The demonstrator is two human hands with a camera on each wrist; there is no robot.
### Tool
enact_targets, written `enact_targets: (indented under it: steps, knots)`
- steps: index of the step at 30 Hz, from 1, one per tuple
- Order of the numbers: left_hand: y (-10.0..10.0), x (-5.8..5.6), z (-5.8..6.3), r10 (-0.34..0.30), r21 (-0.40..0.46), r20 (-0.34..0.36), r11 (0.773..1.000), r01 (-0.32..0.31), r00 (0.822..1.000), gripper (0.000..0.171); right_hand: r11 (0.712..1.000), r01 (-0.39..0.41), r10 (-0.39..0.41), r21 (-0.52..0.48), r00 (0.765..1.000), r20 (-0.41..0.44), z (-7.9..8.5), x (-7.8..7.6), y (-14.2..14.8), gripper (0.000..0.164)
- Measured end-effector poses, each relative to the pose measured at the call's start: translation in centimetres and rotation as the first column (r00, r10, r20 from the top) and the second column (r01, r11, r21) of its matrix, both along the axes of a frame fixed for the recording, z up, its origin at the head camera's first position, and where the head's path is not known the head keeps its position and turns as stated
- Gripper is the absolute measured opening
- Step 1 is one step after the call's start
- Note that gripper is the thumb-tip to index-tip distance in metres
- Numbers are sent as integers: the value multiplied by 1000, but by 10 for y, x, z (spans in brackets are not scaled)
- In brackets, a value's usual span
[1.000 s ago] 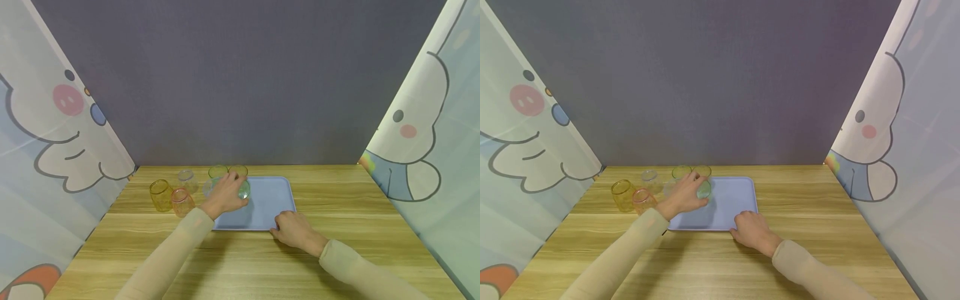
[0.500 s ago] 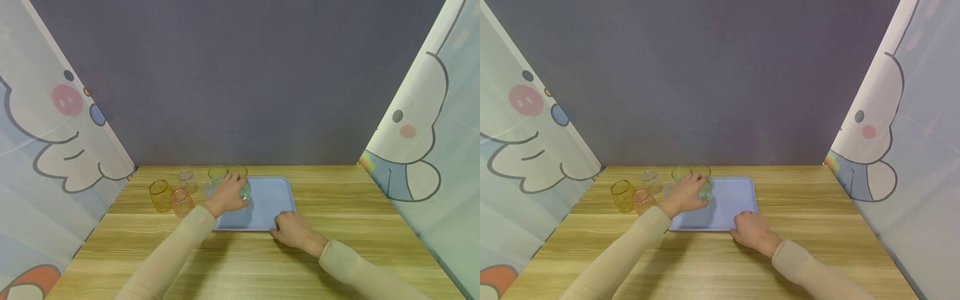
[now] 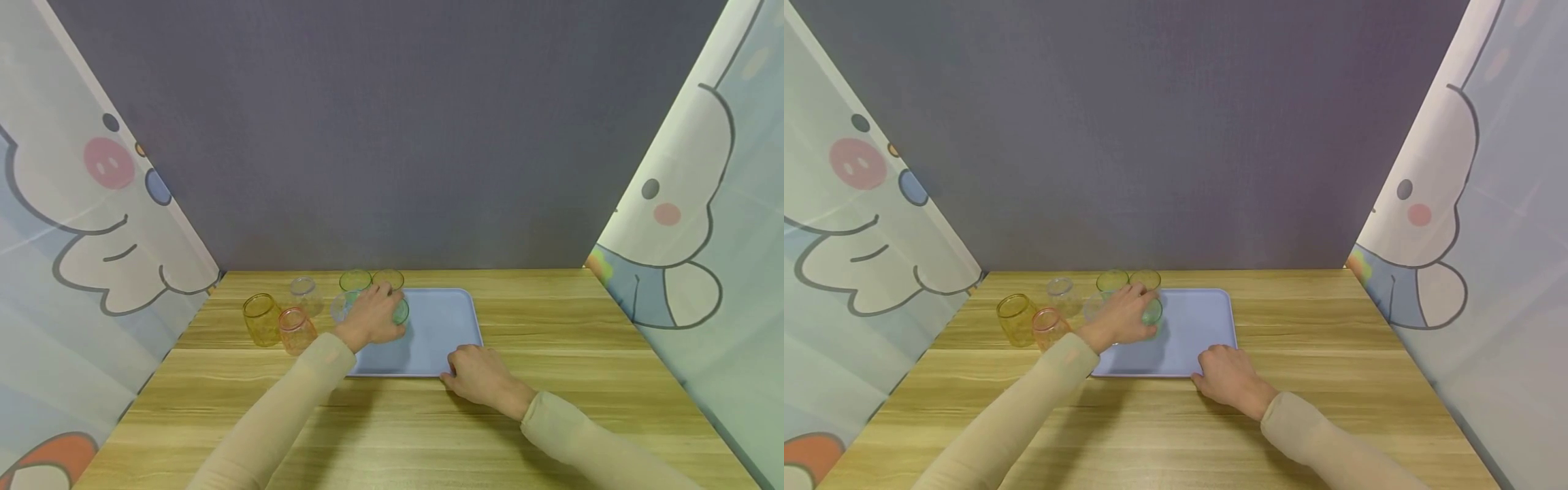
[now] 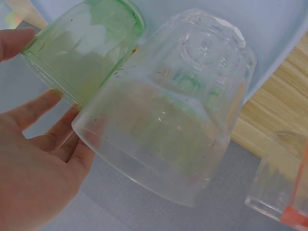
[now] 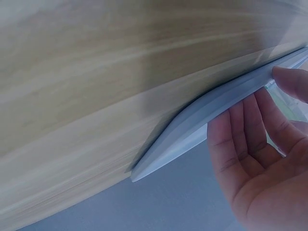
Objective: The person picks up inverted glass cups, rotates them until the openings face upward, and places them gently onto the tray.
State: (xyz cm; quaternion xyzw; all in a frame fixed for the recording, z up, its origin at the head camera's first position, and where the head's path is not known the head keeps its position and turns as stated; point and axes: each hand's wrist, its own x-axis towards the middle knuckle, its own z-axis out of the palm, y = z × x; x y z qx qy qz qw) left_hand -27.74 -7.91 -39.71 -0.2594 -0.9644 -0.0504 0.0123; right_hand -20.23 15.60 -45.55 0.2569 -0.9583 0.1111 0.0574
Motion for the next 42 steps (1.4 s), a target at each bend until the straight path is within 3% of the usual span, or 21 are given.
enact_targets:
  steps: [18, 28, 42]
  knots:
    - [0, -1, 1, 5, -65, 6, 998, -4, 1000, 67, 1000, 13, -13, 12, 1000, -9, -2, -1, -1, 38]
    - [0, 0, -2, -4, -58, -2, 998, 4, 1000, 64, 1000, 18, -18, 16, 1000, 0, 0, 2, -2, 37]
    - [-10, 5, 3, -29, -46, -47, 999, 27, 998, 48, 1000, 18, -18, 11, 1000, -8, 1, 3, -2, 36]
